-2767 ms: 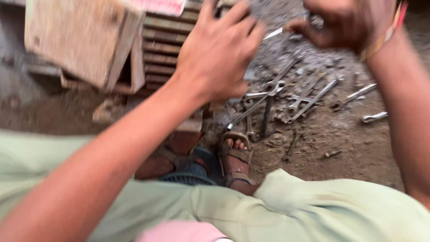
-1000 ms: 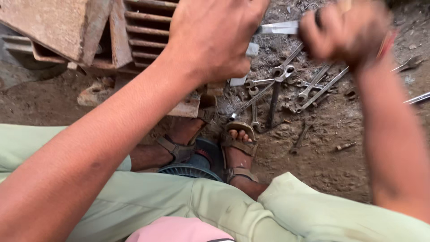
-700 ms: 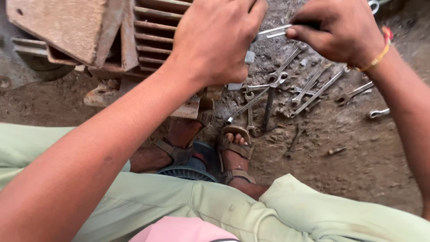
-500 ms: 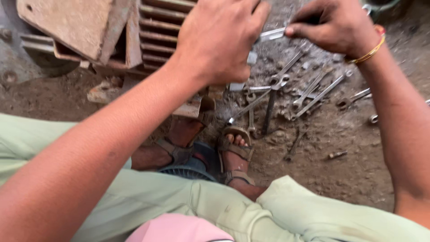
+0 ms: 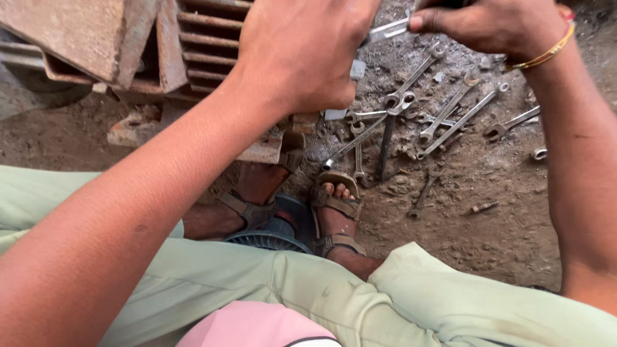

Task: The person sits on the floor and uses a wrench to tighten bolts on a motor housing. They repeatedly adjust the wrench and reposition their hands to secure the fasteners on the motor casing.

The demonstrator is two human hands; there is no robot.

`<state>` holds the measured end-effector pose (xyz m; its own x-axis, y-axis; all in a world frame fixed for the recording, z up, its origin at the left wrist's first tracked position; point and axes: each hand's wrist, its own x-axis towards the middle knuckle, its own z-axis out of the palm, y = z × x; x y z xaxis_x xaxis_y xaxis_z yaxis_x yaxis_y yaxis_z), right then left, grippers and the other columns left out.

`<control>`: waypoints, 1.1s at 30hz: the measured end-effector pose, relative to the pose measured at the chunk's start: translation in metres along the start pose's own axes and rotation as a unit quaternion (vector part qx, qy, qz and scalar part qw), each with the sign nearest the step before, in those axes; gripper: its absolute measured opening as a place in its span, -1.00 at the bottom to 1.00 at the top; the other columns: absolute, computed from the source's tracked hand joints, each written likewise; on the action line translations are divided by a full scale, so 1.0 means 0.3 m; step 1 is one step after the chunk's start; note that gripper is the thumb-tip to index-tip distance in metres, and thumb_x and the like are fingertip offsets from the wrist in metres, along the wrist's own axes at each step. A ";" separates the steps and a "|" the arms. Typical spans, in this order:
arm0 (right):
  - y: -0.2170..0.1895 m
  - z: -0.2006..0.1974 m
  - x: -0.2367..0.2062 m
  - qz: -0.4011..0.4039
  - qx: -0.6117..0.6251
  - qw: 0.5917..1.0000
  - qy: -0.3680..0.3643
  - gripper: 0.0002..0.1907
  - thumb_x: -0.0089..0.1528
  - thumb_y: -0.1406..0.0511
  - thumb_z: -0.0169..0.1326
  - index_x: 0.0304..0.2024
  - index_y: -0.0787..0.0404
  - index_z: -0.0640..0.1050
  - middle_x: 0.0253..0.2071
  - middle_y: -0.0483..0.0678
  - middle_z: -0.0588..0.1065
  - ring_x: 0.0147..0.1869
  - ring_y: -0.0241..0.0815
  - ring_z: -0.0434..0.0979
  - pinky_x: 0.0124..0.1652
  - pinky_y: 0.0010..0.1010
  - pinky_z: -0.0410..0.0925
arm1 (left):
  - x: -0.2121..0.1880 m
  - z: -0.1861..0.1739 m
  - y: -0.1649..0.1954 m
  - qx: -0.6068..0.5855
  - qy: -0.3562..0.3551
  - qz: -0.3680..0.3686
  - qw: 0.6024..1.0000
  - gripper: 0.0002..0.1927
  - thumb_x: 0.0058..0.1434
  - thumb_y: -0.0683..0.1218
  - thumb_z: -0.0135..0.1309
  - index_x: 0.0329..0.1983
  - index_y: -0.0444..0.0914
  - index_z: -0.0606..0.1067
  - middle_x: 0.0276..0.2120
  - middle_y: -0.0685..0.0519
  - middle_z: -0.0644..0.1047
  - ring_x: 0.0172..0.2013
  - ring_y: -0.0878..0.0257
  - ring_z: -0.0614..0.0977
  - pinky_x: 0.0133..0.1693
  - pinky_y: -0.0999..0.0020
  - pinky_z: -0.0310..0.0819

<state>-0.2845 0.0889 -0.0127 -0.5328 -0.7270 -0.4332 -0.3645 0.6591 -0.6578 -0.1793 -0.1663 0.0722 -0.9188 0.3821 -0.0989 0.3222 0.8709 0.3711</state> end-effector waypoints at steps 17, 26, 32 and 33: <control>-0.256 0.035 -0.232 0.077 0.020 0.987 0.143 -0.76 0.44 0.22 0.25 -0.15 0.31 0.68 -0.52 0.09 0.46 -0.53 -0.19 0.31 -0.41 -0.28 0.22 | 0.014 -0.022 -0.003 0.018 0.105 0.068 0.992 -0.47 -0.32 -0.07 0.27 -0.20 -0.29 0.48 -0.39 -0.04 0.59 -0.37 -0.01 0.67 -0.42 0.11 0.52; -0.428 0.201 -0.264 0.220 0.078 0.948 0.214 -0.76 0.40 0.24 0.13 -0.25 0.28 0.66 -0.57 0.18 0.45 -0.54 0.10 0.48 -0.44 -0.13 0.27 | 0.014 -0.016 0.004 -0.020 0.003 0.012 1.000 -0.47 -0.33 -0.09 0.31 -0.20 -0.28 0.51 -0.45 -0.09 0.58 -0.47 -0.06 0.64 -0.56 0.05 0.46; -0.476 0.233 -0.268 0.196 -0.020 0.932 0.303 -0.81 0.37 0.27 0.20 -0.27 0.26 0.68 -0.48 0.21 0.50 -0.38 0.25 0.53 -0.36 -0.04 0.32 | 0.010 -0.010 -0.002 -0.020 0.008 0.016 1.000 -0.59 -0.28 -0.14 0.28 -0.28 -0.26 0.53 -0.54 -0.07 0.55 -0.55 -0.04 0.62 -0.62 0.08 0.42; -0.456 0.254 -0.273 0.181 -0.029 0.930 0.318 -0.82 0.37 0.27 0.20 -0.27 0.26 0.67 -0.45 0.19 0.52 -0.37 0.23 0.54 -0.36 -0.06 0.33 | 0.008 -0.009 -0.003 -0.019 0.012 0.019 1.000 -0.60 -0.28 -0.14 0.28 -0.29 -0.26 0.53 -0.55 -0.07 0.54 -0.57 -0.04 0.61 -0.64 0.08 0.41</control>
<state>-0.1327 0.0436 0.0658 -0.9660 -0.2065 -0.1558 -0.1041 0.8616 -0.4967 -0.1823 -0.1672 0.0740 -0.9112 0.4072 -0.0621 0.3487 0.8429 0.4098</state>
